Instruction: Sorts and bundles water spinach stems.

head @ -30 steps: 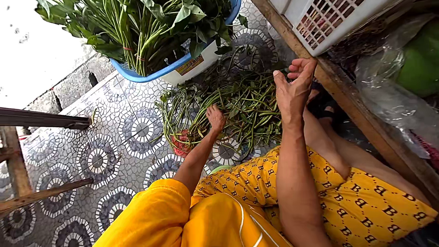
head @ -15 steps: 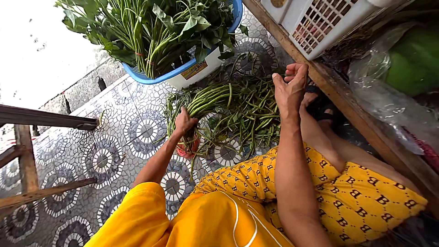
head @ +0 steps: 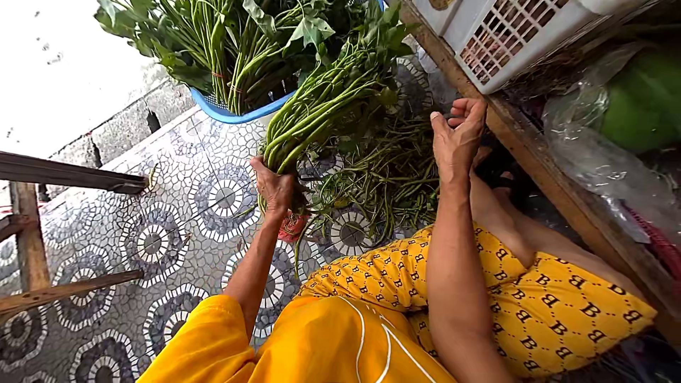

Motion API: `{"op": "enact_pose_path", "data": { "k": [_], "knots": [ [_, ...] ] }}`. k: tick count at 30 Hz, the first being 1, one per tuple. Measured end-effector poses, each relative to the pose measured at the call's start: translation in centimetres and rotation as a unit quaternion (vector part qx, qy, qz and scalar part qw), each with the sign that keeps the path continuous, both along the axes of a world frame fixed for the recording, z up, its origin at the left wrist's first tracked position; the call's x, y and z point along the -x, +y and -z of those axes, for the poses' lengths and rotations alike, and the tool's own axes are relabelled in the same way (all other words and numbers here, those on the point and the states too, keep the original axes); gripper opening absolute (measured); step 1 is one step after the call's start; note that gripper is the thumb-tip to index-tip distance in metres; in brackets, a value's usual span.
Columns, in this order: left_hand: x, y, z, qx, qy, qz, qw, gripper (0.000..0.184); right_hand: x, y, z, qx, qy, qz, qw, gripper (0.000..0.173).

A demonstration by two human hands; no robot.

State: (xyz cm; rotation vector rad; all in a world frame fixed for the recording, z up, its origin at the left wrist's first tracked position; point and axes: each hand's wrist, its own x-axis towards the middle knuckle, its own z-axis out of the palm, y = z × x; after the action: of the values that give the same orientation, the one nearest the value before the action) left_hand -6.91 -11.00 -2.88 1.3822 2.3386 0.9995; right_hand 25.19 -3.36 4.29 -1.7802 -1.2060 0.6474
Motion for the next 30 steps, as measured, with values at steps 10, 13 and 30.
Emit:
{"op": "enact_pose_path", "data": {
  "k": [10,13,30],
  "knots": [
    [-7.4,3.7,6.1,0.068,-0.362,0.051,0.928,0.084,-0.3,0.7,0.4,-0.001,-0.007,0.031,1.0,0.045],
    [-8.8,4.5,12.2,0.158,-0.355,0.08,0.918,0.086,-0.1,0.7,0.6,0.008,-0.013,0.03,0.999,0.044],
    [3.7,5.1,9.2,0.188,-0.025,0.19,0.963,0.03,0.0,0.2,0.2,0.017,-0.016,-0.004,1.0,0.042]
  ]
}}
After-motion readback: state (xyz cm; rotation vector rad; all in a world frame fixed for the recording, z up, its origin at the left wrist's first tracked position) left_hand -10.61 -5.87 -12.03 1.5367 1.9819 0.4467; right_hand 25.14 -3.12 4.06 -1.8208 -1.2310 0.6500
